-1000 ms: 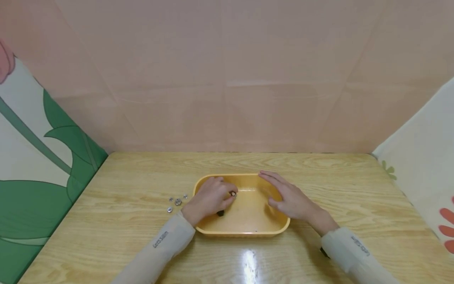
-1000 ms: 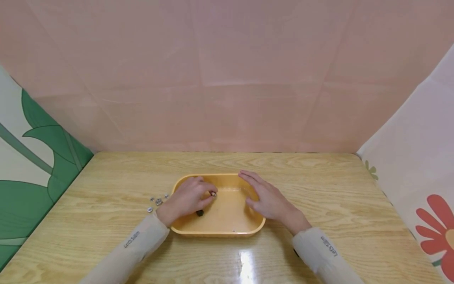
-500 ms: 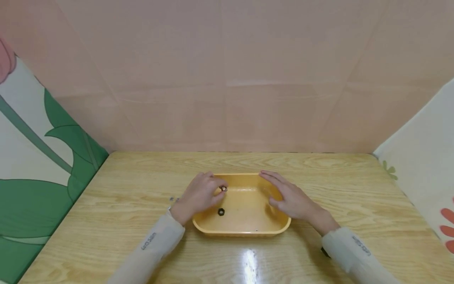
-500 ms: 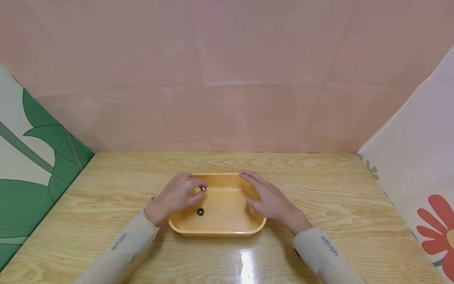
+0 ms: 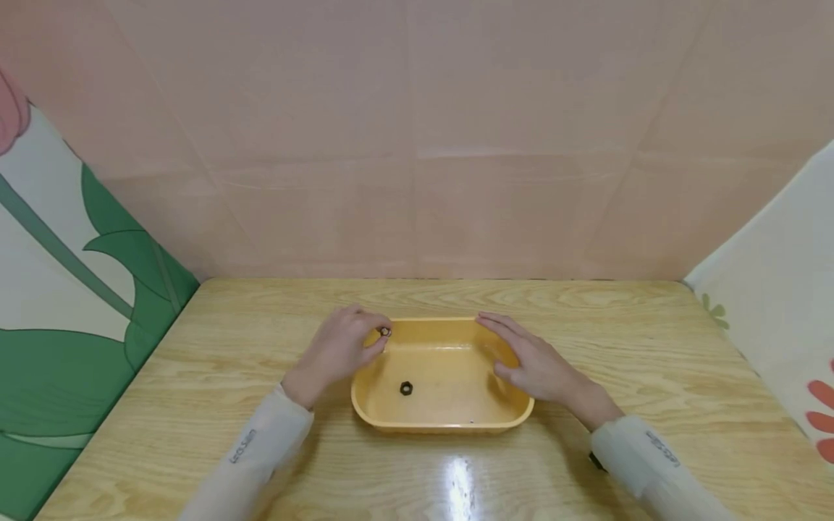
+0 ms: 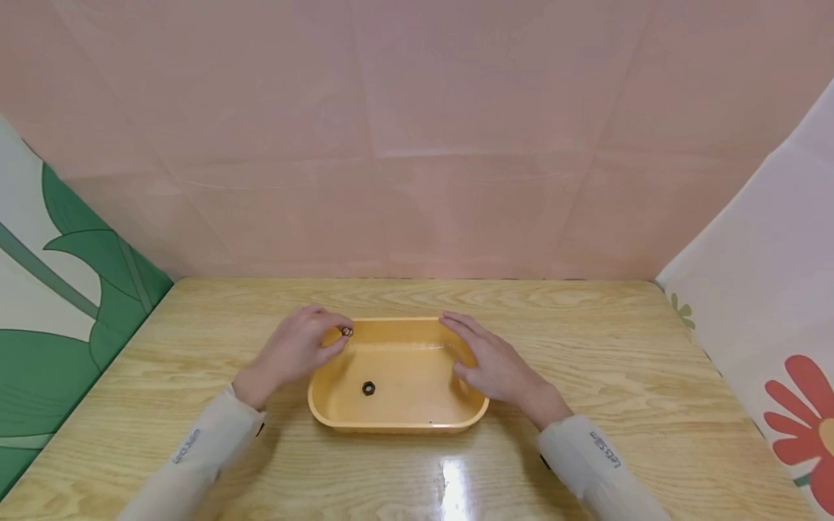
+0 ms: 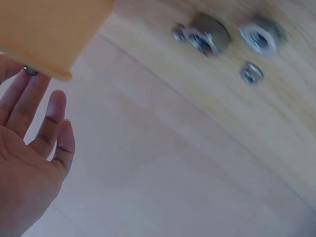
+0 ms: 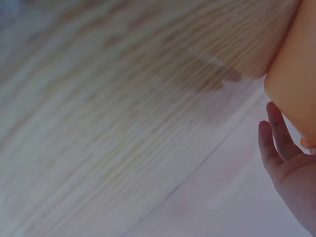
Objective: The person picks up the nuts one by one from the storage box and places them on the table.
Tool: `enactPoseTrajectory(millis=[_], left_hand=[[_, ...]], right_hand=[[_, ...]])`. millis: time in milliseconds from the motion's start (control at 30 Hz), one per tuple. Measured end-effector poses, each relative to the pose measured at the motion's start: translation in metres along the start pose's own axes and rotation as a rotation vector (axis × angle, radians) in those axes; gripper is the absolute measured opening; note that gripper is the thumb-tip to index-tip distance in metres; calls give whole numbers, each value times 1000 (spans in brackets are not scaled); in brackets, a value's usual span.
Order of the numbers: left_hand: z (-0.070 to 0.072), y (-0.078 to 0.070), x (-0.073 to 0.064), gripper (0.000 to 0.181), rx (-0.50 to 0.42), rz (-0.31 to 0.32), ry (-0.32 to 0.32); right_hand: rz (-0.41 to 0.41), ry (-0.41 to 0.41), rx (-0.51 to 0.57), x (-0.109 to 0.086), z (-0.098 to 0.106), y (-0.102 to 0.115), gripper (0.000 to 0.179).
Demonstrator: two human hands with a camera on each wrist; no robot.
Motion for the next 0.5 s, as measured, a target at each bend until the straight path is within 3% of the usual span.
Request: enactPoseTrajectory(millis=[500], left_hand=[[14, 31, -19, 20, 21, 106, -21]], right_hand=[[2, -7, -1, 0, 1, 0, 76]])
Point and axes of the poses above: each hand's wrist, its own x-axis towards the middle knuckle, its own z-axis out of the back of the hand, y = z × x, the point moved 9 cm from there along x, towards the middle knuckle, and after that the axes turned 10 degrees about -z, right-handed, at the moved point
